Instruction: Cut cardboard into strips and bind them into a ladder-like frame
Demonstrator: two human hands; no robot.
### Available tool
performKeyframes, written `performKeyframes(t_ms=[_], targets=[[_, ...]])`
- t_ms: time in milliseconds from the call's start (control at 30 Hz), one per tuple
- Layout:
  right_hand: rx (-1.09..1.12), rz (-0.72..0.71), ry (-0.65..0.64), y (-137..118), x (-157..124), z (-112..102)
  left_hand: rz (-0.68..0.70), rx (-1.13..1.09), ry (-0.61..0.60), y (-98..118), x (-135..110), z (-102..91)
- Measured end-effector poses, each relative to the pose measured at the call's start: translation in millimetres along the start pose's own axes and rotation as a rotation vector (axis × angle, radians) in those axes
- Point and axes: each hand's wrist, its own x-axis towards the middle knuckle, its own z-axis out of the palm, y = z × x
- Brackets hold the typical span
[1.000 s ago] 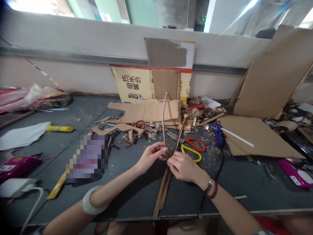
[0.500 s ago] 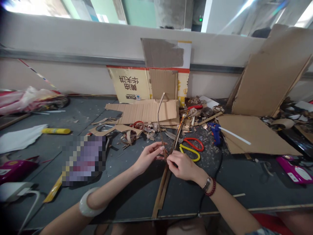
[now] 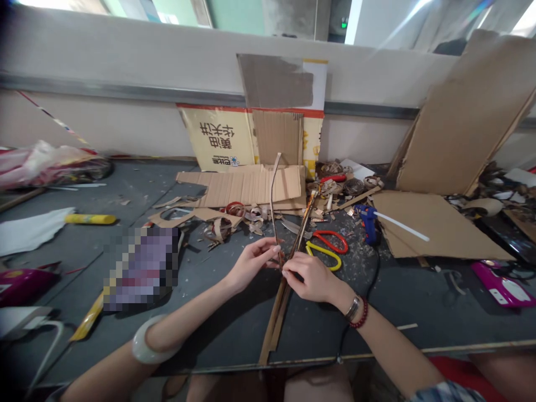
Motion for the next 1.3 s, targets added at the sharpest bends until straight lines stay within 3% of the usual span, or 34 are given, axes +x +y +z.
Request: performKeyframes(t_ms=[900, 1300], targets=[[0.062, 0.015, -0.006, -0.6, -0.6, 1.3, 0.030, 0.020, -0.007, -5.4, 1.9, -1.2], [-0.168, -0.040, 0.003, 1.9, -2.3, 5.3, 0.046, 0.021, 0.000, -8.2, 3.5, -1.0]])
